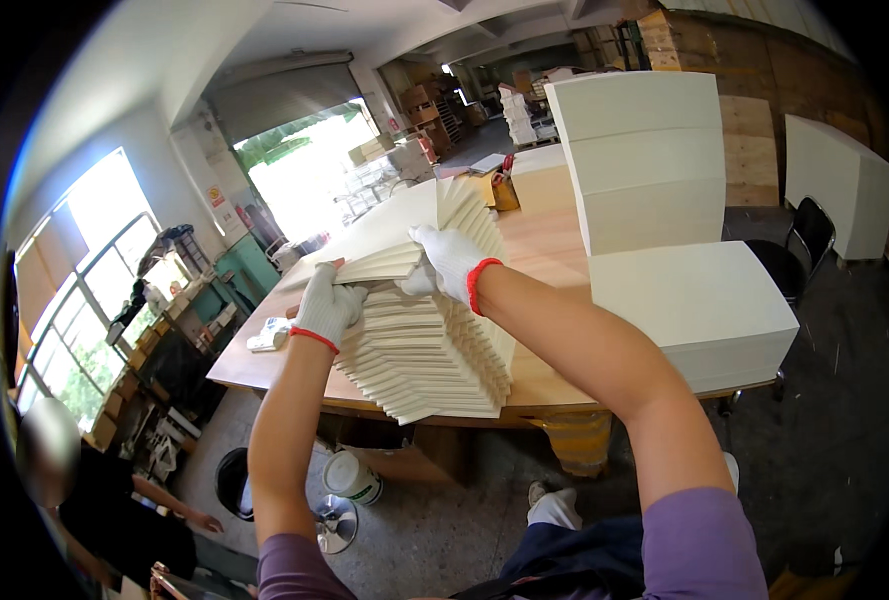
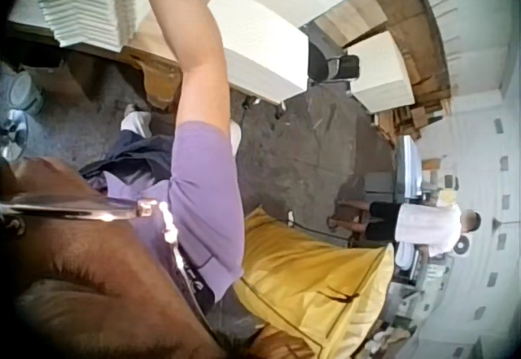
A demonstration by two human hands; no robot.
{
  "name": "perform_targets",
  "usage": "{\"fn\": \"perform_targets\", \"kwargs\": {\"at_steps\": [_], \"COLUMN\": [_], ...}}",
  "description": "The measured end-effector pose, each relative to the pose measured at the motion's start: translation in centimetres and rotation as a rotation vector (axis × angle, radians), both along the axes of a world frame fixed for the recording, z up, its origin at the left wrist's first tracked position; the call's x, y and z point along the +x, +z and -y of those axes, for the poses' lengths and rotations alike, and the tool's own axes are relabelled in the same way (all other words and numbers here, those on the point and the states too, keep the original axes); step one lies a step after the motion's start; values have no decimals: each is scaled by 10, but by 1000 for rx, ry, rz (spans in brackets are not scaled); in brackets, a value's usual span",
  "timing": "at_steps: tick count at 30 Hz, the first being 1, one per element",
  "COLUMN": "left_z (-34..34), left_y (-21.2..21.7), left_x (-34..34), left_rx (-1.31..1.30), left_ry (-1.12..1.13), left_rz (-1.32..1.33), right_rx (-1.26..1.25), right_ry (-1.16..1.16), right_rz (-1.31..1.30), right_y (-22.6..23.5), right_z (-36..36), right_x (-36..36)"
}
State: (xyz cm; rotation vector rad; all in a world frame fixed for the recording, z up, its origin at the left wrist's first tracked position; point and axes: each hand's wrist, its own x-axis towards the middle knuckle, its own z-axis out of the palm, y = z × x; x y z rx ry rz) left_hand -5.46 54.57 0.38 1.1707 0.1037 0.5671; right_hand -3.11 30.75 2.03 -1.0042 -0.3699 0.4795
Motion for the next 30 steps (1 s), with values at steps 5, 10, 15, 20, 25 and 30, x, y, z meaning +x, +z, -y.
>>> {"fn": "perform_targets", "kwargs": {"at_steps": [5,10,15,20,25,30], "left_z": [42,52,12,49,95,216], "left_y": [28,31,20,31,3,-94], "left_x": [-35,-44,-25,-34,-107,-148], "left_rx": [-401,-294,257,-234,-521,44], "left_ry": [-109,-75,-19,-143,-140,-259], "left_rz": [14,28,-10,-137,258,448], "right_rx": [171,101,-164,-140,-280,-410], "right_ry": [76,244,432,438,223,-165], "right_rz": [-65,-64,-159,-196,-125,-36], "right_y": [-3,-47,-62,-96,-101,-135], "right_z": [19,50,92,145,225,344], "right_x": [-29,-68,-115,-115,-143,-143]}}
